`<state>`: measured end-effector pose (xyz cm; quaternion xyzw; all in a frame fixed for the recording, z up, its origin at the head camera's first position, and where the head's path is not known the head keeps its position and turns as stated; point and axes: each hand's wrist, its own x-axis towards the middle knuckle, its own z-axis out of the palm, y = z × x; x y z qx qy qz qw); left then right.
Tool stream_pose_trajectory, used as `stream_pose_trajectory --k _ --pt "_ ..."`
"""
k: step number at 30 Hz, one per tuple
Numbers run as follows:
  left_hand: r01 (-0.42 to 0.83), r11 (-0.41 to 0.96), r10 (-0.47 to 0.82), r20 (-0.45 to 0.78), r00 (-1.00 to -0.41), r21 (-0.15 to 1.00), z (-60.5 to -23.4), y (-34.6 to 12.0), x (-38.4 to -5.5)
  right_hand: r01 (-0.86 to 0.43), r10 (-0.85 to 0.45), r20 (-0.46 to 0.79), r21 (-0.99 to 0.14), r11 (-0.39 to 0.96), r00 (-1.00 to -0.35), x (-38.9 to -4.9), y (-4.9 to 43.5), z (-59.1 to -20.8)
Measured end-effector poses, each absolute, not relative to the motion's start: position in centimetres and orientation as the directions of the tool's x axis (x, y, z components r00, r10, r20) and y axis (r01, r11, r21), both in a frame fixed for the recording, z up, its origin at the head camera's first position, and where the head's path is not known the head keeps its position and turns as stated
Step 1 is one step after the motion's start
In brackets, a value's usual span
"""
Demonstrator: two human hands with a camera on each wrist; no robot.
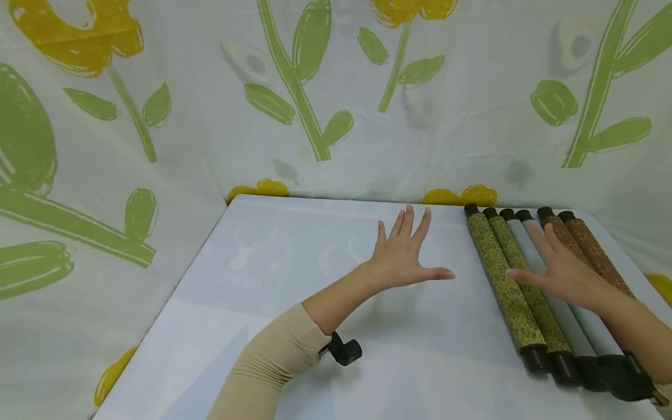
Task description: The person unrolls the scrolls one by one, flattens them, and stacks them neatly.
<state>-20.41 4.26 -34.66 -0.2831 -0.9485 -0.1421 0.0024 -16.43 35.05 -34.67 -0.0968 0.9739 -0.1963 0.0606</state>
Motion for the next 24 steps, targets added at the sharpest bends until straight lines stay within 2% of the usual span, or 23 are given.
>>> stream_pose_trajectory --k 11,24 --pt "0.541 0.789 0.541 0.089 -0.836 0.29 -35.7 5.4 -20.1 -0.172 -0.24 -0.098 -0.45 0.876 -0.966 -17.4 35.8 -37.8" --pt "0.551 0.776 0.567 0.044 -0.822 0.307 -36.0 6.8 -19.8 -0.151 -0.249 -0.159 -0.461 0.874 -0.955 -17.7 36.2 -38.9"
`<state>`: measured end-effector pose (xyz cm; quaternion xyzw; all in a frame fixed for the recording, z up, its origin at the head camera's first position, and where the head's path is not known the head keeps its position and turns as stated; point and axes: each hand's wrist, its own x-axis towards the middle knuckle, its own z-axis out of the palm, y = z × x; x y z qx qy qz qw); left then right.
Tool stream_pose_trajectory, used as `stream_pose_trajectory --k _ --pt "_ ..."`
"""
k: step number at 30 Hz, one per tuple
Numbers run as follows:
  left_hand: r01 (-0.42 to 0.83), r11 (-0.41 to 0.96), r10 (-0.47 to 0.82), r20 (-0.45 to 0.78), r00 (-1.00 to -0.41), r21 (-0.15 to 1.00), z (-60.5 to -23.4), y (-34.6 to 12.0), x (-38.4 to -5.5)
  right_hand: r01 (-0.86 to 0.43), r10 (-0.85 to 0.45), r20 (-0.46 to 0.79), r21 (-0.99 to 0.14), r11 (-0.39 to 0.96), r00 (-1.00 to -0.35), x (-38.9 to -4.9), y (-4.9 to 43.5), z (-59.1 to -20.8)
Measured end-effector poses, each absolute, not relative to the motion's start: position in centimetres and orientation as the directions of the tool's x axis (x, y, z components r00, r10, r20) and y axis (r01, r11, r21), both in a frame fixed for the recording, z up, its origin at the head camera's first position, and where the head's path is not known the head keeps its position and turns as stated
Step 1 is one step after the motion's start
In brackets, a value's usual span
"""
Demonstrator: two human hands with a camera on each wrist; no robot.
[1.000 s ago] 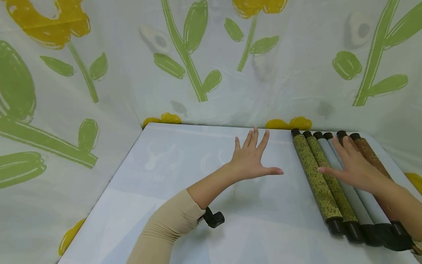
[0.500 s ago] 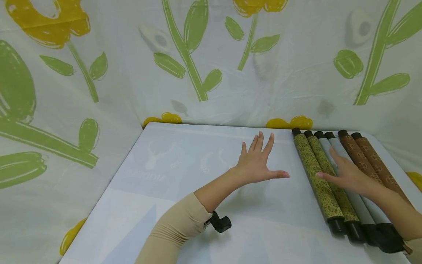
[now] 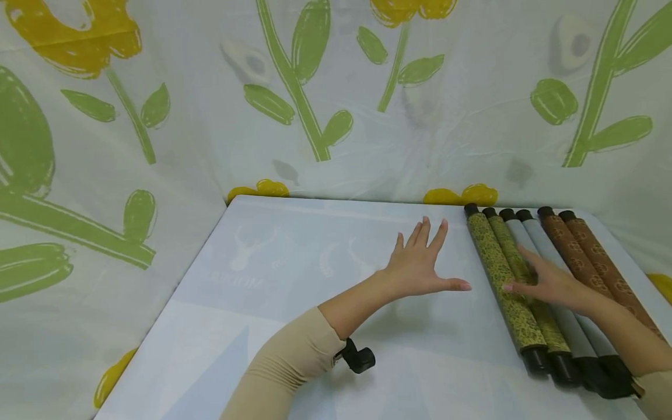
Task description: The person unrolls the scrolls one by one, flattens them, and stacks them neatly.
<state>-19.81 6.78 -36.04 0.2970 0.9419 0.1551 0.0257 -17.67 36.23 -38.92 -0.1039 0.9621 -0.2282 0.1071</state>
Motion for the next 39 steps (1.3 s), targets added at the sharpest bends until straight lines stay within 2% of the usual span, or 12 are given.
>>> stream_pose_trajectory --k 6,13,18,24,32,39 --pt "0.548 0.77 0.567 0.044 -0.822 0.327 -36.3 7.3 -19.8 -0.156 -0.246 -0.183 -0.401 0.903 -0.952 -17.8 36.4 -39.5" --pt "0.507 0.76 0.55 0.012 -0.835 0.406 -36.7 8.4 -19.5 -0.146 -0.244 -0.188 -0.423 0.894 -0.951 -17.6 36.5 -39.4" --pt "0.494 0.764 0.551 -0.021 -0.834 0.416 -37.3 9.6 -19.3 -0.148 -0.244 -0.174 -0.435 0.888 -0.954 -17.4 36.4 -39.4" --pt "0.498 0.768 0.555 -0.03 -0.831 0.403 -38.2 11.3 -19.1 -0.162 -0.257 -0.158 -0.452 0.877 -0.953 -17.3 36.3 -39.4" --pt "0.578 0.753 0.596 0.046 -0.802 0.314 -40.3 13.5 -19.0 -0.183 -0.272 -0.138 -0.453 0.873 -0.952 -17.3 36.5 -39.8" --pt "0.57 0.773 0.589 0.019 -0.808 0.28 -41.4 15.5 -18.6 -0.206 -0.288 -0.111 -0.465 0.861 -0.951 -17.4 36.6 -39.8"
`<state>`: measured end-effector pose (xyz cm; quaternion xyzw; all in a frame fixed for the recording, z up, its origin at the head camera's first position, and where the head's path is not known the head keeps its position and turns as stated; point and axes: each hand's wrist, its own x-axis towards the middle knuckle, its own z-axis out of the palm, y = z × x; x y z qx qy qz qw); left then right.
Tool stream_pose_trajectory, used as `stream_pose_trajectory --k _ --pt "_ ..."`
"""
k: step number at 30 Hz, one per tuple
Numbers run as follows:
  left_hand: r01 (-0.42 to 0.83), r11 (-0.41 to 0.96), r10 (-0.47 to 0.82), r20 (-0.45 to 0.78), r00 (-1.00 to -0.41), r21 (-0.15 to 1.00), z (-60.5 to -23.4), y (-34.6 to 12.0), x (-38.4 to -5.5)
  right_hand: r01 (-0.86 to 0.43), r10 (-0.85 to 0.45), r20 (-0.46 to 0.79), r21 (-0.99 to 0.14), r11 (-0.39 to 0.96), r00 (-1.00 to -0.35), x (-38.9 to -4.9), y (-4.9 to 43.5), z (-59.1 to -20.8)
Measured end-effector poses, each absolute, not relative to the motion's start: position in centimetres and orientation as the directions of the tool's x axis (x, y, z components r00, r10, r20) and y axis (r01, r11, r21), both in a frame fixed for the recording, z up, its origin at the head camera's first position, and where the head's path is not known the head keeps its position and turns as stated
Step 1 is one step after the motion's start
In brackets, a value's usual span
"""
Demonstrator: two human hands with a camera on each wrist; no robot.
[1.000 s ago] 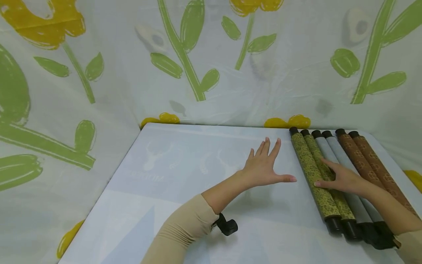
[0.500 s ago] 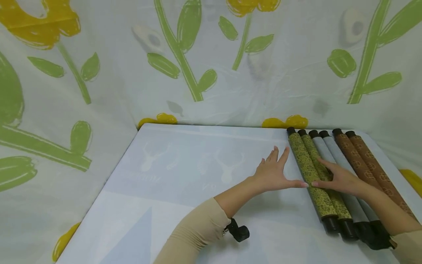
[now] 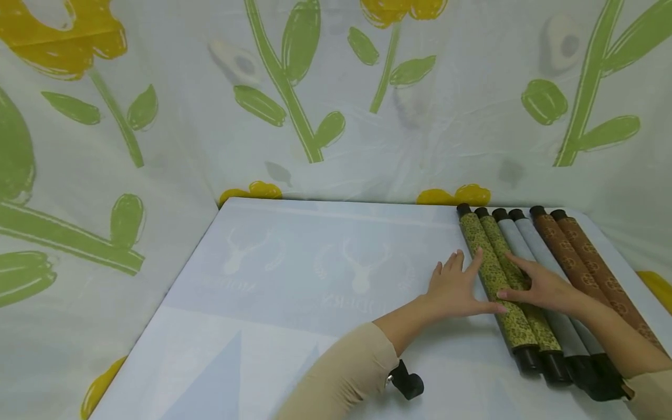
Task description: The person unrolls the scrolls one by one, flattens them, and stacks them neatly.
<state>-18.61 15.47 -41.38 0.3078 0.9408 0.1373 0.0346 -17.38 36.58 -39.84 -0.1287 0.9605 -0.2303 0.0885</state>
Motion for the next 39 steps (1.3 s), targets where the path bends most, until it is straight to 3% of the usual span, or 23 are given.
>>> stream_pose_trajectory --k 3,9,12,18,23,32,39 --pt "0.549 0.775 0.579 -0.006 -0.815 0.312 -41.8 16.0 -18.3 -0.214 -0.298 -0.106 -0.481 0.85 -0.949 -17.3 36.6 -39.8" --pt "0.472 0.67 0.587 -0.019 -0.81 0.573 -42.4 16.6 -18.1 -0.19 -0.282 -0.118 -0.495 0.848 -0.952 -17.5 36.5 -39.2" --pt "0.432 0.625 0.59 -0.03 -0.807 0.65 -42.6 16.9 -17.9 -0.175 -0.277 -0.136 -0.504 0.846 -0.951 -17.6 36.4 -38.8" --pt "0.405 0.612 0.59 -0.051 -0.806 0.679 -42.9 17.7 -17.3 -0.153 -0.287 -0.207 -0.496 0.855 -0.935 -17.7 35.9 -38.3" --pt "0.397 0.588 0.602 -0.052 -0.797 0.705 -43.0 18.1 -17.0 -0.121 -0.311 -0.26 -0.556 0.822 -0.914 -17.6 35.6 -38.4" --pt "0.281 0.496 0.606 -0.096 -0.789 0.821 -43.4 17.7 -16.8 -0.113 -0.308 -0.239 -0.592 0.798 -0.921 -17.0 35.2 -39.1" --pt "0.298 0.466 0.632 -0.078 -0.771 0.833 -43.1 17.0 -17.7 -0.088 -0.313 -0.238 -0.653 0.753 -0.919 -16.7 35.3 -39.5"
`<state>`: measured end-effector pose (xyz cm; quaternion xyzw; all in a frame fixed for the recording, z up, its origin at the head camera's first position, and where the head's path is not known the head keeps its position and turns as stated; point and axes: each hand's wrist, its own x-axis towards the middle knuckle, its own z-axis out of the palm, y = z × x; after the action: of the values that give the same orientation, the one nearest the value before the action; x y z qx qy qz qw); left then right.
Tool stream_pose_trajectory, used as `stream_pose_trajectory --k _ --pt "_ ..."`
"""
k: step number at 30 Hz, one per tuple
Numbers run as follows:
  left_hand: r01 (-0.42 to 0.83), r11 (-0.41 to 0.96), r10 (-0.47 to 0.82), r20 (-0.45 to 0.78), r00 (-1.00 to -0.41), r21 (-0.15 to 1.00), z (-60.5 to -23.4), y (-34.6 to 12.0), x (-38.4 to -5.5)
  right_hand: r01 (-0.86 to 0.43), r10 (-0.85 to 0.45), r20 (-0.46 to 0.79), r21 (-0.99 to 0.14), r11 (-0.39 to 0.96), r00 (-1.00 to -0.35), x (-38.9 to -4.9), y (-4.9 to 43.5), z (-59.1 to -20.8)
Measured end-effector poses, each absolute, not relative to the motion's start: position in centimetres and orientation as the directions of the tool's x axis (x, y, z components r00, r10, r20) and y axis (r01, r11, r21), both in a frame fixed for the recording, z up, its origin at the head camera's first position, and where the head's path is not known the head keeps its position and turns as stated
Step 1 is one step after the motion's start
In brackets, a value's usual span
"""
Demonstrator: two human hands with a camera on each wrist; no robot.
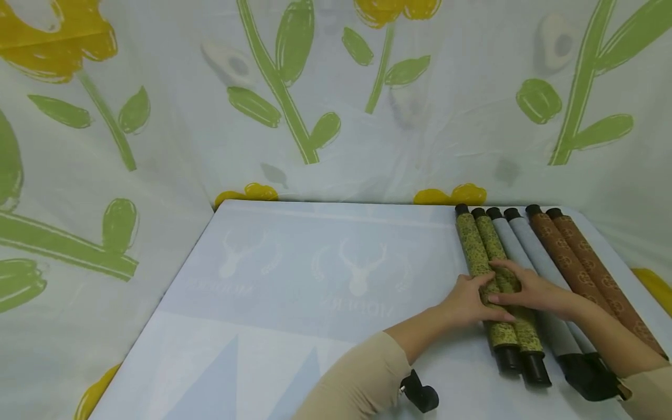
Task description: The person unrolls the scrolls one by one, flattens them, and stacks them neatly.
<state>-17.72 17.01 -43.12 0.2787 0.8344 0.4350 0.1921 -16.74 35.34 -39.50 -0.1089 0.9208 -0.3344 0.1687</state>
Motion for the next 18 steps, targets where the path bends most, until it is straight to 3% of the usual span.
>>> stream_pose_trajectory --k 7,18 --pt "0.279 0.414 0.644 -0.062 -0.763 0.867 -42.9 16.0 -18.7 -0.025 -0.29 -0.276 -0.684 0.729 -0.916 -16.4 35.2 -40.0" --pt "0.177 0.441 0.712 -0.223 -0.666 0.88 -42.5 14.9 -19.4 -0.028 -0.299 -0.213 -0.771 0.636 -0.93 -15.7 34.5 -41.6"
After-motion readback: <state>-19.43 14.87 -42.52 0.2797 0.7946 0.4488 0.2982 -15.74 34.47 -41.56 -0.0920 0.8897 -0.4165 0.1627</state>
